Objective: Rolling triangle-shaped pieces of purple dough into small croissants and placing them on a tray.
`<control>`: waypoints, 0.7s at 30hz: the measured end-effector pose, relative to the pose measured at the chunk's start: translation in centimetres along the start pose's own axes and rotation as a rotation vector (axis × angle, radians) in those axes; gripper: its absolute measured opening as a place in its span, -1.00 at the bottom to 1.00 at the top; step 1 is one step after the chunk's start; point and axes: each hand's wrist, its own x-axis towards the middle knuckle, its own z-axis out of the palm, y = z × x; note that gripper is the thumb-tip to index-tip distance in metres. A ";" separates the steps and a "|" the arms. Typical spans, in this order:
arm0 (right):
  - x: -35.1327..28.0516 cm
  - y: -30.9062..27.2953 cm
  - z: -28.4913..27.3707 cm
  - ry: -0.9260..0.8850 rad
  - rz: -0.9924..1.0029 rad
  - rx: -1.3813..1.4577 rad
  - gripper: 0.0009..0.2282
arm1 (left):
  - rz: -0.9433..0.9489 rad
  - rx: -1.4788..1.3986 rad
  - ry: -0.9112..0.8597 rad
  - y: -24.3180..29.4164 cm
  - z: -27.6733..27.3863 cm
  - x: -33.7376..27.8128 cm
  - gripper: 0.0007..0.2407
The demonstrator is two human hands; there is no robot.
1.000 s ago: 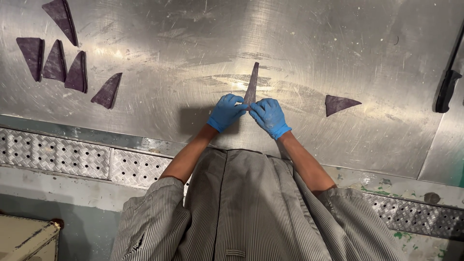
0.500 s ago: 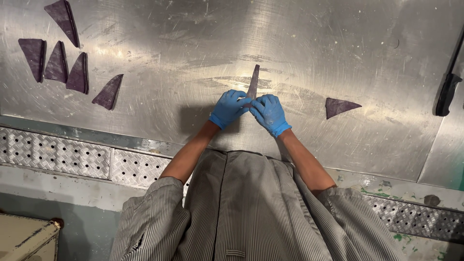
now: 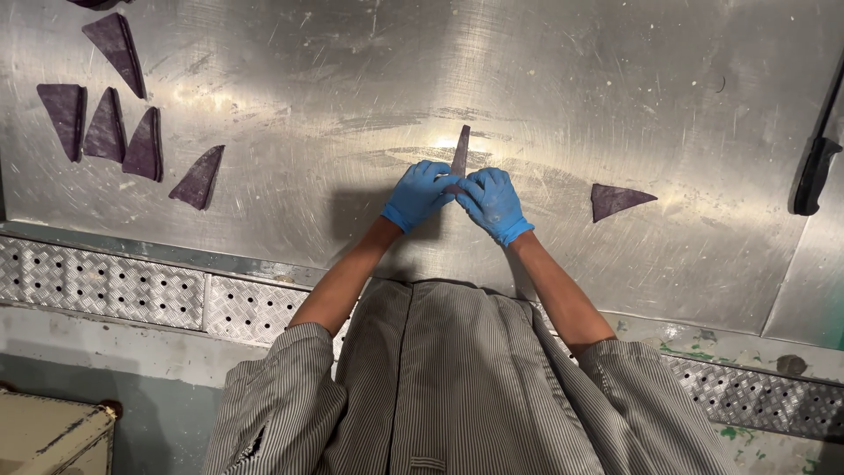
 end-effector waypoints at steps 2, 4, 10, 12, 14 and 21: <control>0.5 0.0 -0.4 0.010 0.001 0.002 -0.70 | -0.003 -0.002 -0.001 -0.5 0.4 0.1 -0.75; 0.7 0.1 -0.5 0.017 0.003 0.005 -0.69 | -0.009 -0.006 -0.003 -0.6 0.5 0.2 -0.74; 1.5 0.5 -0.7 0.005 0.009 0.024 -0.70 | -0.011 -0.006 0.011 -1.0 0.8 0.9 -0.73; 1.7 0.4 -1.0 0.012 0.004 0.032 -0.69 | -0.008 0.029 0.025 -1.2 1.1 1.1 -0.75; 1.6 1.0 -0.3 0.007 0.016 0.025 -0.71 | 0.001 0.049 0.001 -0.3 -0.4 2.4 -0.69; 1.8 -0.3 -1.1 0.109 0.226 0.060 -0.71 | -0.017 0.124 -0.100 0.3 1.0 3.9 -0.58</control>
